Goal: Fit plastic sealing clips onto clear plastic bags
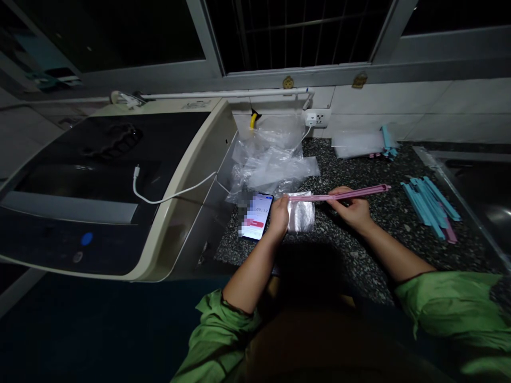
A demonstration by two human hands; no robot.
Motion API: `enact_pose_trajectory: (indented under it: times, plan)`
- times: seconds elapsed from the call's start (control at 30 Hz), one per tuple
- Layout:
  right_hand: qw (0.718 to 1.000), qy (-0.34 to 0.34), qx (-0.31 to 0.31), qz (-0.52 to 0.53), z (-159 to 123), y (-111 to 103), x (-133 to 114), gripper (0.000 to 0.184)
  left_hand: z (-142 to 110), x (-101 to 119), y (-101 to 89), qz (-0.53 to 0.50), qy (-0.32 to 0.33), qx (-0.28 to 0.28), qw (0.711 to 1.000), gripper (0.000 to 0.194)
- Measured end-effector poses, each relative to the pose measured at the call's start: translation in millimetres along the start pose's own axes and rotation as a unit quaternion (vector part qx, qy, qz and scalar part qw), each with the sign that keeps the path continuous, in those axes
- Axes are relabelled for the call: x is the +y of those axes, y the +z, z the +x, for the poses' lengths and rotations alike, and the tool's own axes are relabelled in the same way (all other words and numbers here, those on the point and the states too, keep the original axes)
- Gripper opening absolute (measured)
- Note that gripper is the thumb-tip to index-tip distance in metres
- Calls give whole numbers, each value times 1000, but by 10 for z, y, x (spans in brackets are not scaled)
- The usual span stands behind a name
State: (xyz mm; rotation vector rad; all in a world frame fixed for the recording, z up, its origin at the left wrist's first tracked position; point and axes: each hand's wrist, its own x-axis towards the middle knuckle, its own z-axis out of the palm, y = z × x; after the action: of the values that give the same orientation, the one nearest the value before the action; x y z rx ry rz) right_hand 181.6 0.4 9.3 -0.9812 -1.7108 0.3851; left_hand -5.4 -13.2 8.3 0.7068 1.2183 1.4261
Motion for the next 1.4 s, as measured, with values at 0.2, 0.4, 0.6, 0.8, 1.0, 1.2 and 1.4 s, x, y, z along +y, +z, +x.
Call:
enact_pose_trajectory:
  times: [0.2,0.4,0.6,0.8,1.0,1.2,1.4]
  plan:
    - [999,33,-15,-15,8,-13,46,13,7,-29,-5,-72,-5,-42,997,28]
    - [998,62,-9,-11,10,-19,67,20,3,-29,11,-59,-23,-98,993,18]
    - [991,111,75,-8,37,-47,82,27,-26,-36,12,-45,-28,-126,991,20]
    - [989,132,60,-3,20,-16,96,30,-116,35,5,-84,-53,-188,977,30]
    - [991,133,14,11,-44,80,-10,30,-123,62,-10,-99,-76,-196,973,37]
    - [993,112,30,21,-40,76,-84,29,-120,81,-5,-109,-91,-188,972,42]
    - [994,105,26,19,-39,72,-122,27,-87,59,-8,-114,-111,-177,971,44]
